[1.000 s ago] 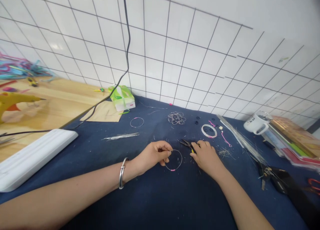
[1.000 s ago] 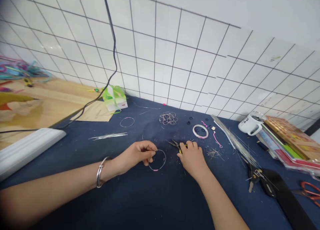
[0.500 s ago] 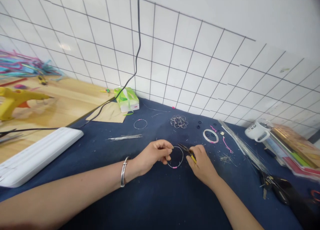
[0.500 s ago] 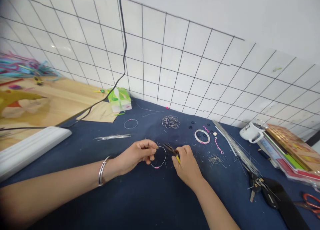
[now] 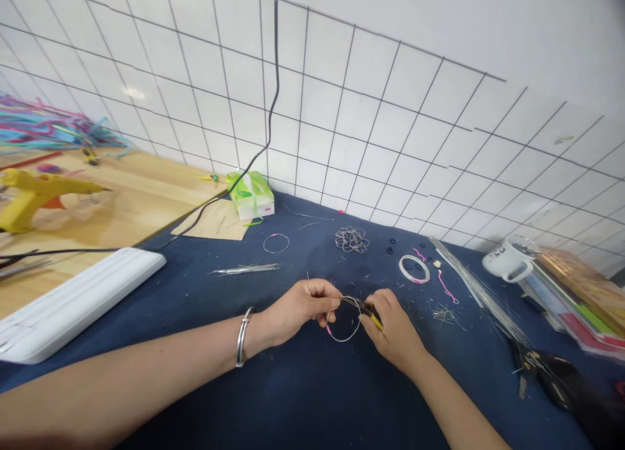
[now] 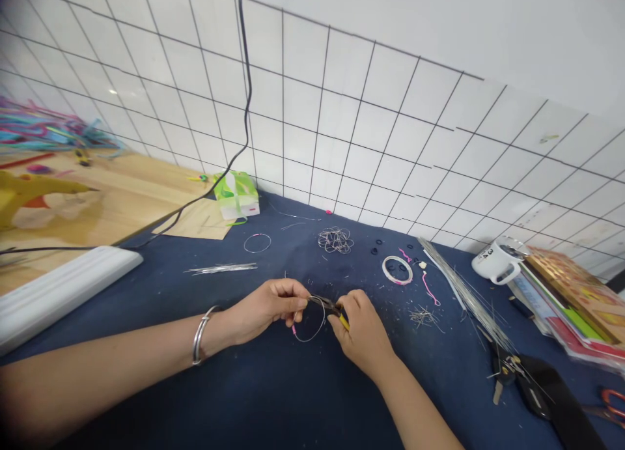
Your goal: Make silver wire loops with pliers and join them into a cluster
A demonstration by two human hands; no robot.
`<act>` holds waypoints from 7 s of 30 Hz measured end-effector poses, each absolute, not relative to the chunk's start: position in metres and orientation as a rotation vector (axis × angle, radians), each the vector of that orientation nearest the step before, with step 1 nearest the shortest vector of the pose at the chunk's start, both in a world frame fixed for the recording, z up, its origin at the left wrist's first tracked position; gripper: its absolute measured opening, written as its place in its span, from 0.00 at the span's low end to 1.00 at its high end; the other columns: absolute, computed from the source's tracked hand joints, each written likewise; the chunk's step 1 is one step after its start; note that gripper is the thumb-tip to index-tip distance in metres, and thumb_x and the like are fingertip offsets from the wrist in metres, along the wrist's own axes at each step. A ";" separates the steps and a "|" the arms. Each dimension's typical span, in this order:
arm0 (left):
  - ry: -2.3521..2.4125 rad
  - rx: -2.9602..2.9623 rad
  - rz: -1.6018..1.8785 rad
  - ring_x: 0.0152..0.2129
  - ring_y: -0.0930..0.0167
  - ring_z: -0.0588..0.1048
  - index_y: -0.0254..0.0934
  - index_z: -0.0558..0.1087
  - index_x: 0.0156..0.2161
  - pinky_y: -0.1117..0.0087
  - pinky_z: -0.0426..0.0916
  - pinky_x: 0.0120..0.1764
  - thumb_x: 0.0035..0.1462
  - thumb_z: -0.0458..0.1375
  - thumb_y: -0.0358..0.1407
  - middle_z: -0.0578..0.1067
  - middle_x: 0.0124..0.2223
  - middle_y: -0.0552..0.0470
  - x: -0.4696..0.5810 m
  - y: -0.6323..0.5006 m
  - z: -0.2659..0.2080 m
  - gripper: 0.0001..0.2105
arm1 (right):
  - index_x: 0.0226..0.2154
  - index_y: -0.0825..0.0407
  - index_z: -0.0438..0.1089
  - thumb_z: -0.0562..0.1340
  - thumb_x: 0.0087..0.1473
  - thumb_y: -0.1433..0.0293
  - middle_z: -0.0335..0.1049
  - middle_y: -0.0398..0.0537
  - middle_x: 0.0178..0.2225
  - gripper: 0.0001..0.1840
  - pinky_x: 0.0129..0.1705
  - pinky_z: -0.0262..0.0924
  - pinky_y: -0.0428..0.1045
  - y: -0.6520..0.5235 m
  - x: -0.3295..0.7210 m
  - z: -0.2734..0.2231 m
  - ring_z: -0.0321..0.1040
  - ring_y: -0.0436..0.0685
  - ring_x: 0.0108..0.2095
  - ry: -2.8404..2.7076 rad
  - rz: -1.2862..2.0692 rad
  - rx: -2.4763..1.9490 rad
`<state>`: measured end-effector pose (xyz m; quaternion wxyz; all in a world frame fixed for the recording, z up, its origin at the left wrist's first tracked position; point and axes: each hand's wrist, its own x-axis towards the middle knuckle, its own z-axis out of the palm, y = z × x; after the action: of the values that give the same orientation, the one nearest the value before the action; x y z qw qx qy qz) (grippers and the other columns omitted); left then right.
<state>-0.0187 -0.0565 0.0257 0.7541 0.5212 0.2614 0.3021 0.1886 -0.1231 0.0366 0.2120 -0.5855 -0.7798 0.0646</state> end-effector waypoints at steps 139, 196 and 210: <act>0.672 1.215 0.414 0.21 0.76 0.67 0.33 0.71 0.37 0.74 0.60 0.26 0.52 0.55 0.36 0.68 0.24 0.55 -0.028 -0.017 0.032 0.09 | 0.34 0.52 0.68 0.56 0.54 0.63 0.63 0.39 0.22 0.10 0.22 0.49 0.42 -0.083 0.157 0.019 0.55 0.44 0.20 -1.334 1.278 -1.405; 0.780 1.412 0.652 0.23 0.75 0.68 0.35 0.69 0.29 0.72 0.61 0.34 0.51 0.52 0.32 0.70 0.22 0.56 -0.030 -0.031 0.036 0.05 | 0.48 0.53 0.62 0.51 0.55 0.59 0.64 0.61 0.41 0.22 0.34 0.56 0.56 -0.104 0.253 0.010 0.60 0.65 0.40 -2.301 -0.636 -2.069; 0.943 1.749 0.678 0.19 0.75 0.65 0.36 0.68 0.28 0.76 0.57 0.23 0.52 0.50 0.34 0.68 0.21 0.57 -0.033 -0.031 0.037 0.07 | 0.43 0.56 0.64 0.55 0.55 0.63 0.65 0.55 0.35 0.16 0.36 0.53 0.53 -0.110 0.212 0.055 0.60 0.59 0.35 -2.437 -0.842 -1.548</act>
<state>-0.0328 -0.0309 0.0367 0.4977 0.7225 0.3897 0.2800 0.2124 -0.1098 0.0555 0.0674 -0.5135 -0.8085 -0.2793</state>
